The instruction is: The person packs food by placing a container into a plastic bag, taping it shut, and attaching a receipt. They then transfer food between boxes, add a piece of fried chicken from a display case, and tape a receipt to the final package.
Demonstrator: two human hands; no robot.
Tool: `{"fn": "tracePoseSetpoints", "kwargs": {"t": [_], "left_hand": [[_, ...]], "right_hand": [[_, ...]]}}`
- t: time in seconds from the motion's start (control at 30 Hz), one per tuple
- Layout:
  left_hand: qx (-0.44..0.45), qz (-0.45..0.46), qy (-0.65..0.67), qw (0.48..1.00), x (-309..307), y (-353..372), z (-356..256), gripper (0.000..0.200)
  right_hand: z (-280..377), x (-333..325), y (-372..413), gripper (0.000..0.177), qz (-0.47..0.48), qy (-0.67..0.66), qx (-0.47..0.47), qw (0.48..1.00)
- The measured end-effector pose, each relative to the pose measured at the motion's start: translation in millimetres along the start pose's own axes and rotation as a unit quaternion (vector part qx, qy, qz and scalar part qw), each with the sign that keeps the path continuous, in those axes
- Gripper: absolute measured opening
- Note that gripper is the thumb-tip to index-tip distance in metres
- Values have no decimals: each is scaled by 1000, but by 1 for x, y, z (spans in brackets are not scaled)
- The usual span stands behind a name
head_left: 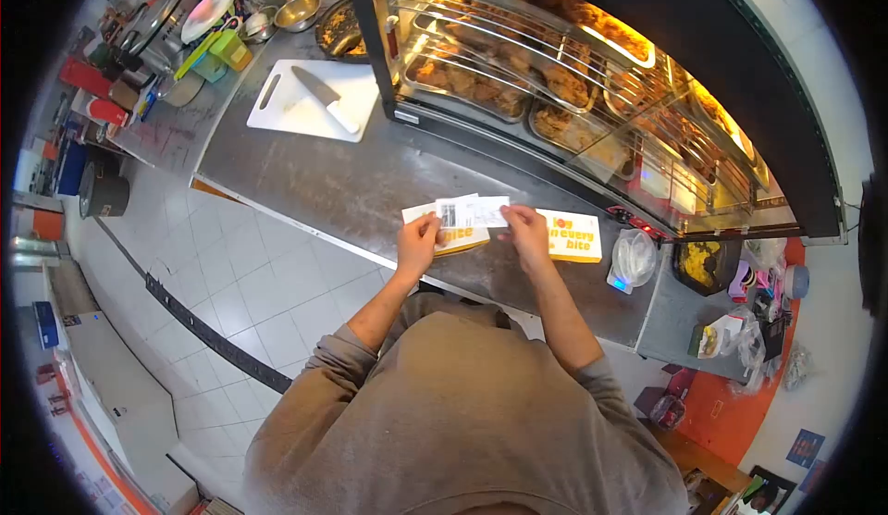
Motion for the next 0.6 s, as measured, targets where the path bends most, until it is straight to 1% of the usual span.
{"fn": "tracePoseSetpoints", "kwargs": {"t": [0.03, 0.07, 0.1, 0.13, 0.17, 0.2, 0.23, 0.27, 0.3, 0.33, 0.37, 0.4, 0.43, 0.47, 0.5, 0.53, 0.57, 0.6], "left_hand": [[0, -13, -152, 988, -12, 1, 12, 27], [-1, -12, -151, 989, -16, 5, 19, 27], [-30, -55, -248, 967, -26, 9, 25, 31], [-60, -96, -343, 933, -36, 12, 30, 34], [-61, -94, -341, 933, -37, 11, 34, 34], [-95, -93, -350, 927, -41, 8, 42, 35], [-127, -91, -358, 920, -45, 5, 50, 37], [-127, -88, -358, 921, -47, 3, 52, 37], [-137, -110, -318, 932, -55, 3, 56, 36], [-147, -131, -277, 940, -62, 3, 60, 36], [-144, -127, -277, 942, -70, -1, 78, 36], [-128, -149, -251, 948, -83, -6, 105, 37], [-113, -171, -225, 953, -89, -5, 107, 39], [-112, -163, -180, 964, -87, -4, 105, 36], [-110, -158, -181, 964, -80, -14, 117, 36], [-25, -139, -130, 981, -66, -28, 136, 42], [59, -117, -78, 988, -55, -34, 142, 51], [25, -4, -126, 992, -37, -34, 117, 53]], "right_hand": [[-15, 4, -23, 19, 2, 113, -62, 992], [-25, 12, -38, 20, 3, 224, -123, 967], [-37, 18, -47, 20, 3, 226, -122, 967], [-41, 23, -50, 20, -39, 341, -111, 933], [-43, 27, -51, 20, -80, 450, -98, 884], [-44, 32, -48, 28, -100, 545, -102, 826], [-48, 33, -48, 28, -102, 545, -101, 826], [-47, 29, -45, 31, -159, 553, -150, 804], [-45, 24, -40, 34, -216, 558, -197, 776], [-57, 17, -46, 34, -219, 559, -196, 775], [-85, -4, -62, 37, -181, 407, -130, 886], [-107, -13, -74, 40, -134, 237, -62, 960], [-106, -14, -73, 40, -139, 236, -64, 960], [-112, -17, -74, 44, -133, 137, -44, 981], [-119, -19, -75, 47, -127, 37, -24, 991], [-111, -16, -70, 47, -132, 35, -24, 990], [-96, -4, -60, 48, -125, 126, -21, 984], [-87, 6, -53, 50, -117, 215, -16, 970]]}}
Point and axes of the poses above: each hand's wrist, its own y-axis away from the middle knuckle, its own x-axis out of the palm, z = x × y, the point moved 8 cm from there along -y, towards the middle knuckle, and after that the axes turned 7 degrees about z, right-handed, at the moved point
